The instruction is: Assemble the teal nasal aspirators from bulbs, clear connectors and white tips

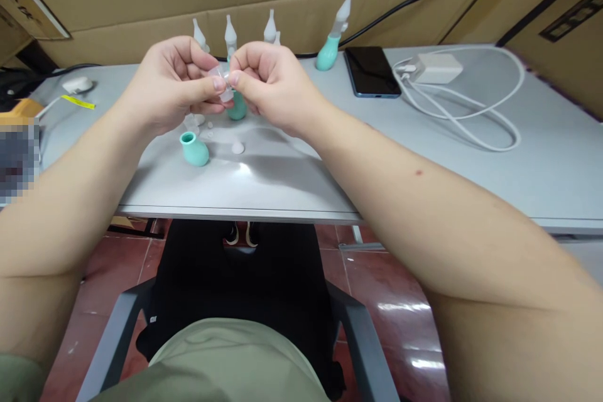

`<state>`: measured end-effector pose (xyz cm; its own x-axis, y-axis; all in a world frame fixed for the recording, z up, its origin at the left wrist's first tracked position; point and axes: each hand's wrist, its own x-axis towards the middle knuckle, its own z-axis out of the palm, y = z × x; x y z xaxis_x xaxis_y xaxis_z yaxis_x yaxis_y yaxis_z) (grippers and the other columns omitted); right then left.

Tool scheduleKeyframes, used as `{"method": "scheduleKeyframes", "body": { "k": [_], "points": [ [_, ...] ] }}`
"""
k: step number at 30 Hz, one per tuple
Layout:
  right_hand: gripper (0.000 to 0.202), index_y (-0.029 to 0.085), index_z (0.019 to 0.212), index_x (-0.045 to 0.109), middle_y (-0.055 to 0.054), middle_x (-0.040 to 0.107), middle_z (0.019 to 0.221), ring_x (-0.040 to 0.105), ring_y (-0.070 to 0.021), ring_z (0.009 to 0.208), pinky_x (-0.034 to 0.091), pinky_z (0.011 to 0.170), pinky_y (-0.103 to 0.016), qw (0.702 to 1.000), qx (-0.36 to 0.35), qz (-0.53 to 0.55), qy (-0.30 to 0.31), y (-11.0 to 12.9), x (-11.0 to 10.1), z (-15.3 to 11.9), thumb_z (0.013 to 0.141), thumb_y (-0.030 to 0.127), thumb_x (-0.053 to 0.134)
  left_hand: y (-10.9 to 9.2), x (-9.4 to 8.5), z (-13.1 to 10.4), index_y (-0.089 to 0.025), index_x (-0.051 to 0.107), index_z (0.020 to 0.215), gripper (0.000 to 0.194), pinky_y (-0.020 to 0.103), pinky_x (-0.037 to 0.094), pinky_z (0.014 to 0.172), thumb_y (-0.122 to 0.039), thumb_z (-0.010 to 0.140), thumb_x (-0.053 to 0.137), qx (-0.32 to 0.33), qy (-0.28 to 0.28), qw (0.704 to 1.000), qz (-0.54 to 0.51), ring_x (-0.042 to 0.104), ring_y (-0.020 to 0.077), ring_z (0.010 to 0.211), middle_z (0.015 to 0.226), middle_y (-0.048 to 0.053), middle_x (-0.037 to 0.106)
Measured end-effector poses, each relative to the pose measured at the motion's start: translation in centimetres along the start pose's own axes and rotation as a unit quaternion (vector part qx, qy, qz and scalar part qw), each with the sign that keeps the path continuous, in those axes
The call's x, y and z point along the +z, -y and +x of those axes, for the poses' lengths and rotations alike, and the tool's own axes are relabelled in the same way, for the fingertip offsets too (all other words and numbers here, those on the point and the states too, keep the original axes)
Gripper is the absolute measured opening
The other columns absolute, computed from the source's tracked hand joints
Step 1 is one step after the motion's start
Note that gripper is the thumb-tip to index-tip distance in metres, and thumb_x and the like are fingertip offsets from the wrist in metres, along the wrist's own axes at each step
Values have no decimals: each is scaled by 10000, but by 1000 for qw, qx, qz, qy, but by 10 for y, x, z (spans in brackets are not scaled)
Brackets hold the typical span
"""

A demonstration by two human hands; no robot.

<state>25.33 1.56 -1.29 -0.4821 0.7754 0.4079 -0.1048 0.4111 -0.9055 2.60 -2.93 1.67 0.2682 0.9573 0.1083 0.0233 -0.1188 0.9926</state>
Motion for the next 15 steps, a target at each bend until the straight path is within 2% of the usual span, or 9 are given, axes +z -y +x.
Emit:
{"method": "scheduleKeyframes", "body": {
  "k": [2,4,6,9,12,15],
  "points": [
    [680,293,919,641,14,571,785,423,-173,656,274,681,-413,1000,3,12,22,-1,-1,0,892,774,1120,1,1,0,-275,746,1023,597,473,748,985,-289,717,1258,17,-10,1000,-15,880,249,976,966,-19,912],
    [614,286,918,644,19,568,791,434,-163,663,273,686,-402,999,0,18,37,-1,-3,1,934,708,1090,2,1,-1,-272,748,1007,586,506,745,981,-283,710,1253,25,-13,999,-19,874,266,958,939,-2,897],
    [561,287,919,650,26,545,785,443,-159,649,270,680,-403,999,-6,21,50,-2,-6,2,932,651,1076,0,1,-2,-270,743,1016,563,558,746,1037,-256,729,1227,24,-11,1000,-10,889,296,988,944,14,891],
    [543,295,921,635,24,527,786,464,-172,649,288,678,-399,997,-15,14,72,-4,-9,4,977,629,1060,-6,-4,-2,-287,736,1061,535,644,719,1207,-286,807,1207,4,10,1000,24,921,355,1139,1021,25,917],
    [461,288,948,629,7,524,821,481,-190,693,316,701,-402,997,2,20,69,-6,-10,3,1087,513,1006,-9,-6,-2,-306,731,1081,587,665,697,1286,-358,809,1248,-15,33,998,41,915,385,1230,1040,-2,934],
    [441,284,976,642,8,490,828,472,-193,712,342,713,-413,999,15,22,43,-6,-9,2,1113,484,1011,-6,-5,-1,-298,712,1076,636,670,722,1236,-407,773,1261,13,6,999,32,918,399,1217,1010,-13,928]
  ]
}}
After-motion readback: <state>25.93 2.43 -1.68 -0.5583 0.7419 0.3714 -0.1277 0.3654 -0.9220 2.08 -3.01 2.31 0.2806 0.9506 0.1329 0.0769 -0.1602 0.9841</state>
